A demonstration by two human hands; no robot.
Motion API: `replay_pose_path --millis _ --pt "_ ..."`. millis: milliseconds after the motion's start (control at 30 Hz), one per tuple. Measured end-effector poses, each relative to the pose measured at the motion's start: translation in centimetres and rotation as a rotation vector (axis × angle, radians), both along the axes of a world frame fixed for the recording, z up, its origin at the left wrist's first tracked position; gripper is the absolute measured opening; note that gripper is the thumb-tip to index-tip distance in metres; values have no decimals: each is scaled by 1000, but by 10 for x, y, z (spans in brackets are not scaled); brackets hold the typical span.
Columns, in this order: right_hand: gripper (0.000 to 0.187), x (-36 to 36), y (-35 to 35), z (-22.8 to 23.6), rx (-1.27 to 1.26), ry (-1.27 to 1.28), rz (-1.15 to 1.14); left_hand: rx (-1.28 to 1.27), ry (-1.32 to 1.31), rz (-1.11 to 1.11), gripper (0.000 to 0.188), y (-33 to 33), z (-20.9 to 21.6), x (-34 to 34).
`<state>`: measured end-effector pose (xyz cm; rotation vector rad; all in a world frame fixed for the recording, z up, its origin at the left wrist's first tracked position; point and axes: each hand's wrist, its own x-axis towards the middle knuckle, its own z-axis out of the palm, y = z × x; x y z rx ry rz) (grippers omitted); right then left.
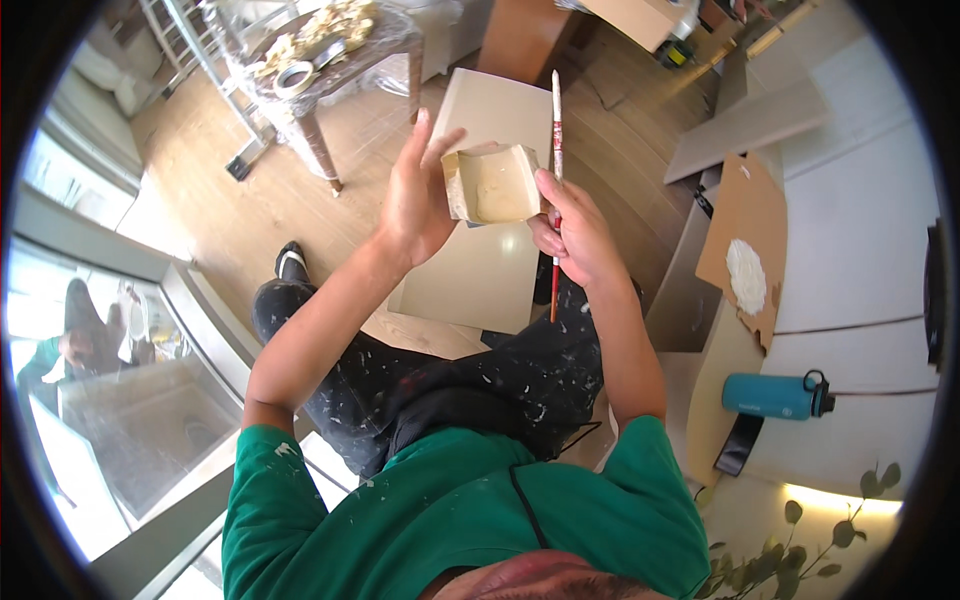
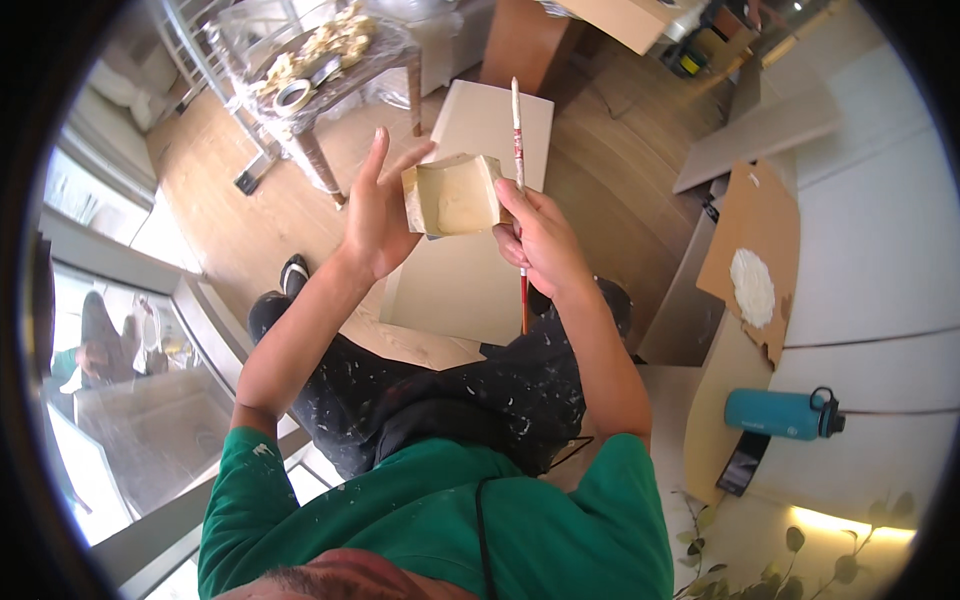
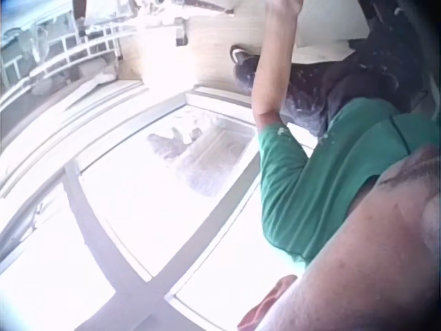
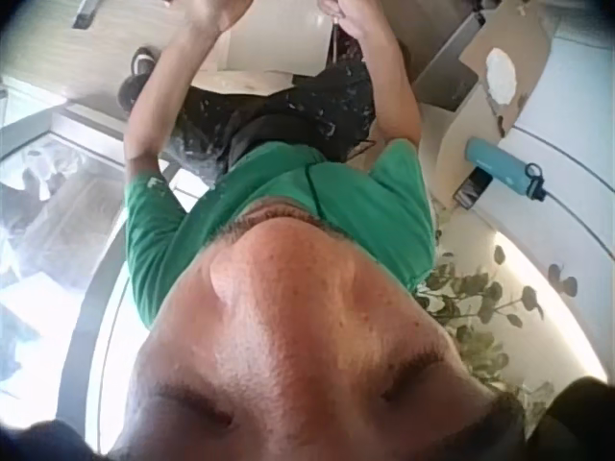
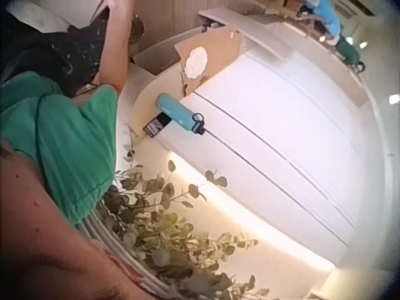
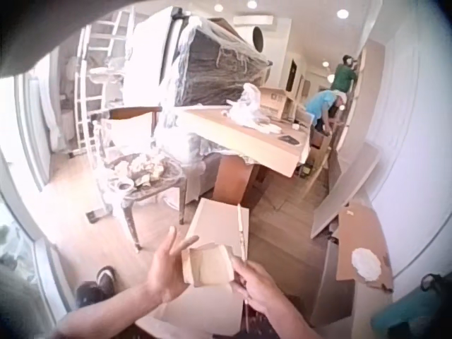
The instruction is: The person rubs the edges of a white furniture panel with a finger, wipes the surface with a white cloth, and then applies masking tape along one edge using a roll of tape by hand.
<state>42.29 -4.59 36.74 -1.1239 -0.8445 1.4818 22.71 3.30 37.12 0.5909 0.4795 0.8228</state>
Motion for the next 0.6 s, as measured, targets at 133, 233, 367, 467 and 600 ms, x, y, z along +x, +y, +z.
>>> replay_pose_path --millis 133,233,367,467,600 --pt "34 -34 46 -9 6 -117 53 -310 -211 -27 81 17 -10 -28" --pt "37 -40 82 -22 16 -251 82 -345 -252 37 74 37 -24 -40" --pt "43 -39 118 -20 115 -389 19 -349 -294 92 70 66 -30 -54" --pt "52 -21 126 -14 101 -272 -2 -353 -352 134 70 86 -37 -62" --pt "61 -3 123 -34 345 -374 -52 -405 -516 122 72 107 -61 -75"
